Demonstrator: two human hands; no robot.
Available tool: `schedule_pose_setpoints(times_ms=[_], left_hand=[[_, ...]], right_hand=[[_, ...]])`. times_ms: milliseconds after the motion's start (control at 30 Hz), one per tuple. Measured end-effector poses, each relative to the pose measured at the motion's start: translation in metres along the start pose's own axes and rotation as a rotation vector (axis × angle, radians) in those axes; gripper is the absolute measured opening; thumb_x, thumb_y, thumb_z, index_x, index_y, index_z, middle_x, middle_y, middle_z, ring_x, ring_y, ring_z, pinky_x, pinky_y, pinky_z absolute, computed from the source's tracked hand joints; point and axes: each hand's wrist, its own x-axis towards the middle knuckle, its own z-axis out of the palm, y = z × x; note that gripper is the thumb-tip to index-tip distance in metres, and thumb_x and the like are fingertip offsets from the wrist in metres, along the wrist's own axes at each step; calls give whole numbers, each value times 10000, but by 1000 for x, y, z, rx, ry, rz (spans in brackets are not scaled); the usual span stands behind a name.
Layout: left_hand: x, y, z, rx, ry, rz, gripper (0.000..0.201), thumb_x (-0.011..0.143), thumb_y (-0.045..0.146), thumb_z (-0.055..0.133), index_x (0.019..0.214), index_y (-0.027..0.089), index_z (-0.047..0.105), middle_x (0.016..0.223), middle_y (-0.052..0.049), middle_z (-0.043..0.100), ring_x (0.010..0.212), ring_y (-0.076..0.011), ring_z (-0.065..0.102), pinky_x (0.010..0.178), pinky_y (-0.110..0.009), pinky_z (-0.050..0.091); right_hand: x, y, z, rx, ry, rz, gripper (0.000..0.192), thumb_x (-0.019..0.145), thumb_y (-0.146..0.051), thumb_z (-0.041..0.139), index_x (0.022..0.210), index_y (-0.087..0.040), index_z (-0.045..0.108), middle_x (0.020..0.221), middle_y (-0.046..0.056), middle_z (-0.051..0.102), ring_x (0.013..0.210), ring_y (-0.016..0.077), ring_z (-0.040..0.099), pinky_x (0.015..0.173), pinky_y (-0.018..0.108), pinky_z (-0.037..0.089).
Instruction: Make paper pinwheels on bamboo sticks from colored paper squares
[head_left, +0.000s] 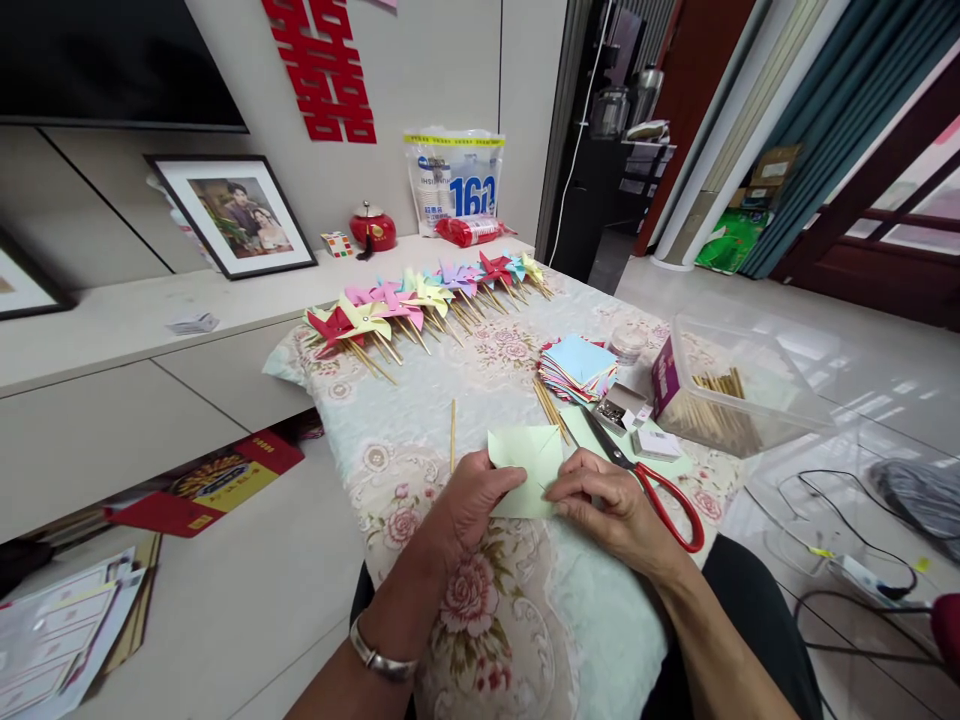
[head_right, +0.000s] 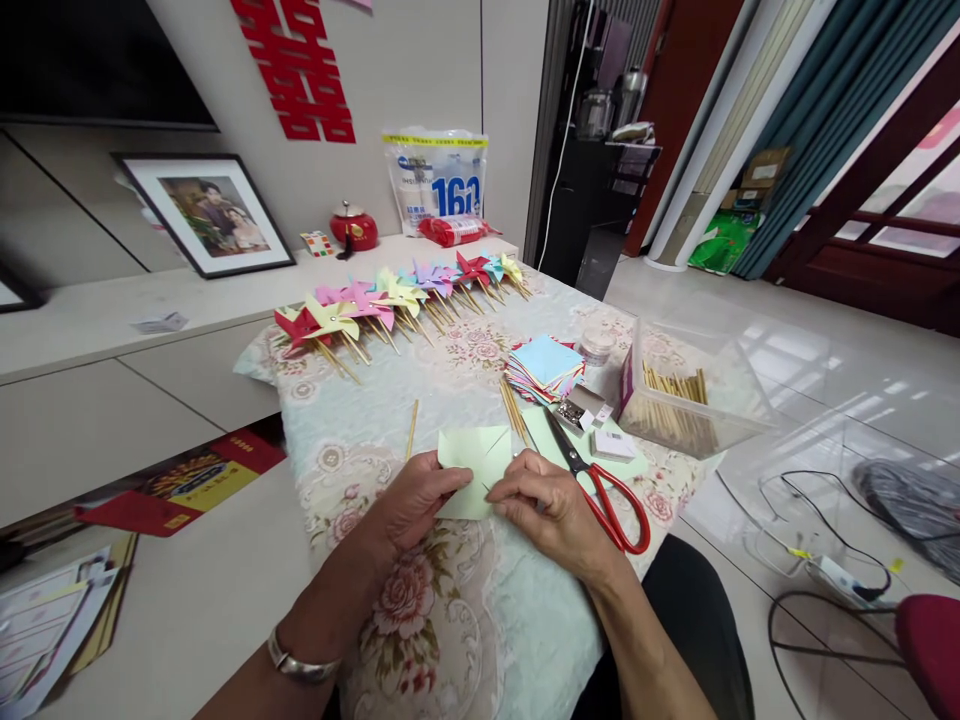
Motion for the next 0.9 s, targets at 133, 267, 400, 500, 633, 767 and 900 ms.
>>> schedule_pose_setpoints(times_ms=[133, 267, 400, 500, 633, 767, 900], left_hand=[[0, -1, 2, 12, 36, -10, 328, 580, 222, 768, 882, 103, 727, 739, -49, 728, 663, -192, 634, 650, -293, 483], [-1, -1, 4, 29, 30, 3, 308, 585, 223, 755, 864, 98, 716, 701, -31, 700, 613, -166, 599, 592, -273, 458], [-2, -2, 5, 46, 23, 20, 257, 608, 224, 736, 835, 112, 694, 677, -15, 675, 598, -157, 584, 581, -268, 448], [-3, -2, 6, 81, 32, 40, 210, 616, 222, 720, 797, 126, 672, 655, -2, 655, 587, -149, 573, 580, -262, 439], [-4, -3, 9, 117, 51, 42, 196, 606, 218, 693, 781, 135, 658, 633, 13, 638, 567, -138, 548, 563, -253, 426], [-5, -4, 11, 149, 94, 52, 189, 591, 212, 670, 763, 138, 650, 630, 14, 630, 578, -137, 543, 550, -242, 415], [-3, -7, 10, 196, 137, 83, 176, 601, 215, 654, 760, 141, 645, 629, 14, 615, 592, -138, 542, 548, -236, 411]], right_hand=[[2, -4, 0, -6, -29, 28, 97, 931, -257, 649, 897, -229, 735, 762, 25, 584, 716, 174, 568, 638, 295, 441], [3, -9, 2, -43, -44, 74, 110, 911, -203, 620, 821, -215, 681, 731, 1, 523, 657, 148, 504, 585, 270, 386], [4, -12, 7, -70, -31, 144, 129, 880, -190, 596, 757, -208, 628, 707, -7, 504, 625, 143, 473, 561, 265, 352], [5, -12, 10, -102, 2, 184, 136, 864, -195, 588, 730, -204, 605, 666, -19, 472, 604, 139, 454, 556, 263, 335], [4, -13, 13, -148, 25, 227, 130, 845, -175, 576, 719, -200, 596, 679, -20, 470, 596, 133, 454, 554, 259, 331], [2, -16, 13, -204, 53, 218, 138, 843, -144, 571, 727, -202, 616, 699, -12, 483, 626, 143, 483, 566, 268, 337], [1, -17, 14, -225, 60, 146, 144, 870, -138, 566, 768, -207, 642, 806, 15, 515, 720, 162, 532, 623, 284, 383]])
